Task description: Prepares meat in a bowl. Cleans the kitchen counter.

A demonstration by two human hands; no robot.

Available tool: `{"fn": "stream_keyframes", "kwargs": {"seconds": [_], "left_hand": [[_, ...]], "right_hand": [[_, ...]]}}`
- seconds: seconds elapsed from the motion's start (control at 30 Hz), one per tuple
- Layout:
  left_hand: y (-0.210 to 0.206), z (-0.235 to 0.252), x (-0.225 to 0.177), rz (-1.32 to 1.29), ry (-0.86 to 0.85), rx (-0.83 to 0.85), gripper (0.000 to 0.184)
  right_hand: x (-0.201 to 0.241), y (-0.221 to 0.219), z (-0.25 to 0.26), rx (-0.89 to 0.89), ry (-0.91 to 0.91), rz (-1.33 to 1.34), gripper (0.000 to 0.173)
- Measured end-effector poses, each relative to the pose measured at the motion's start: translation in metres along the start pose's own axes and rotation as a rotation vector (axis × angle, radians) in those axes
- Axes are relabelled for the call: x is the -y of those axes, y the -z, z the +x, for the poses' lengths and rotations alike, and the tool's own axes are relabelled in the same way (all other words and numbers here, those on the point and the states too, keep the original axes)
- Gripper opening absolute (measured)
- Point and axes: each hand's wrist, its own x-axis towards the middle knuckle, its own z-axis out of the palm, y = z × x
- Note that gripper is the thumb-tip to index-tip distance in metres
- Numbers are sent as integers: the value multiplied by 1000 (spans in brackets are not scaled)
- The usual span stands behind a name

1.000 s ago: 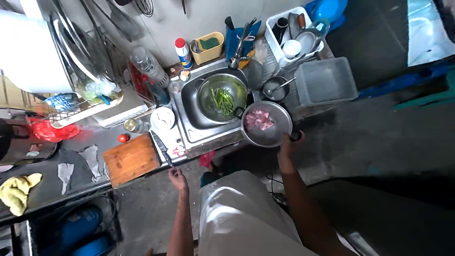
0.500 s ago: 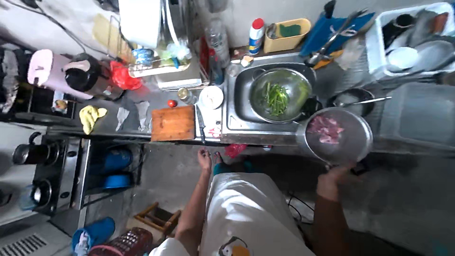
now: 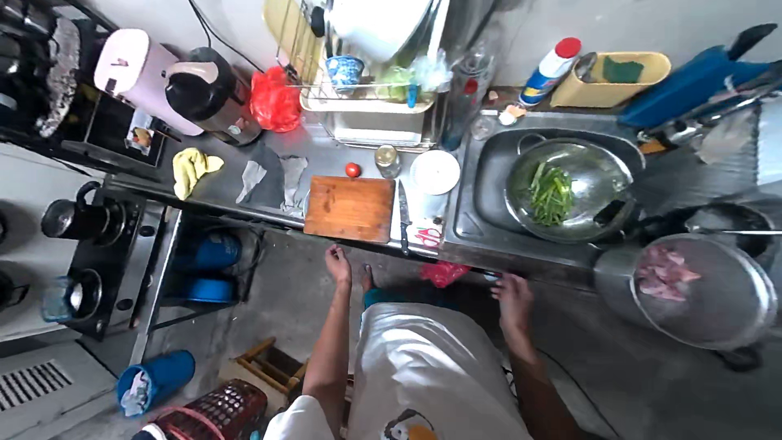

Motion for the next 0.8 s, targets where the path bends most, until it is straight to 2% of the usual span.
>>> {"fn": "stream_keyframes", "kwargs": {"seconds": [0.1,0.2,0.27,0.37,0.53,0.67,0.8], "left_hand": [[39,59,-13,158,-124,-6,35],[64,119,-23,281,-162,18,40],[71,150,-24,338,-168,70,45],[77,180,-32,349,-153,176,48],[77,206,-55,236,-72,304,51],[69,232,-60,269,60,355,51],[83,232,-66,368,-2,384,52]], "right_hand": [[32,-104,-13,247,157,-200,38],[59,-200,-30,396,264,-384,41],[71,-253,-38,385,238,-460,51],[82,-310,-45,238,181,-544,60],[97,-336,-42,105,26,-562,51],[94,-337,-29,140,-54,-474,50],[94,-335,-26,217,-120,-369,53]]}}
